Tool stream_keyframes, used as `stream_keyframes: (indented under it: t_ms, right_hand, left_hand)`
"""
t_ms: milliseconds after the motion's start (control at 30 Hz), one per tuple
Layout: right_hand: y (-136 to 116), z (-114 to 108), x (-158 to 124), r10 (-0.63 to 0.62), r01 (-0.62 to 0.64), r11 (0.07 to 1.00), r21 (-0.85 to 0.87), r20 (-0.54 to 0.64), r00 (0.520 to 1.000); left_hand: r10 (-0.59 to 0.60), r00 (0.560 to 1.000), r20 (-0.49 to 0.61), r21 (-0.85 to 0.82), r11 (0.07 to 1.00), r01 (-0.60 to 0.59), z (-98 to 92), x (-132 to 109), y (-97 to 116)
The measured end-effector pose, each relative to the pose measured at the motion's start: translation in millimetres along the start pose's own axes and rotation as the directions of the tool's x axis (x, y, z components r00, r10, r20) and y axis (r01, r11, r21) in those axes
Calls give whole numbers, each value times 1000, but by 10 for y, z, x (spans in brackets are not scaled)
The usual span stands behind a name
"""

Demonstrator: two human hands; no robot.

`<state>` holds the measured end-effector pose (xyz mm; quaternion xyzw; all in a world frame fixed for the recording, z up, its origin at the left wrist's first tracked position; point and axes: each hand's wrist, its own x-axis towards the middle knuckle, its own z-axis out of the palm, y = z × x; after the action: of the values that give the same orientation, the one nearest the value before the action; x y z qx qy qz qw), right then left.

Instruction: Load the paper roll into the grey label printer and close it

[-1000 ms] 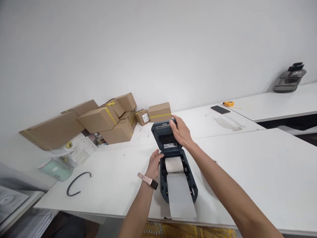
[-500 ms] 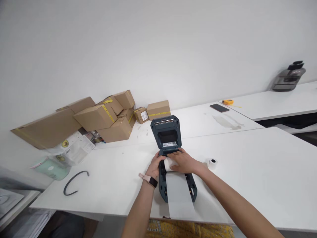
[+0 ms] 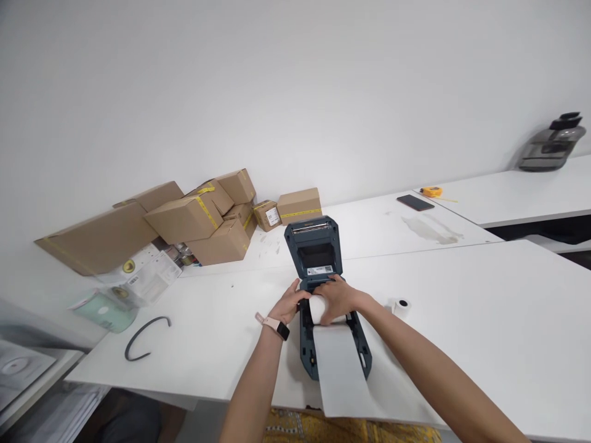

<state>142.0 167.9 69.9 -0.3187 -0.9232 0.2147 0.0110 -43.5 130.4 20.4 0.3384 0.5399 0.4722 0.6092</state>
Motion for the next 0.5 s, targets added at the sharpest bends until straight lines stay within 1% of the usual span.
stream_keyframes:
  t_ms: [100, 233, 333, 400, 467, 500]
  right_hand:
    - [48, -78, -39, -29, 28, 998, 50, 32, 999]
    - [98, -131, -46, -38, 33, 994, 104, 56, 998]
    - [114, -197, -91, -81, 62, 977, 204, 86, 993]
    - [137, -276, -201, -148, 118, 935, 335, 67, 987]
    - [189, -374, -384, -197, 171, 842, 512, -4, 980]
    - [229, -425, -494, -195, 190, 782, 593, -56, 979]
  left_hand:
    - [-22, 1000, 0, 0, 1000, 22, -2, -20, 12]
    - [-26, 1000, 16, 8, 1000, 25, -22, -6, -1]
    - [-18, 999, 28, 18, 1000, 18, -33, 17, -24]
    - [-9, 1000, 30, 27, 1000, 8, -29, 26, -36]
    - [6, 1000, 25, 38, 999, -7, -17, 30, -43]
    - [17, 1000, 19, 44, 999, -18, -12, 31, -45]
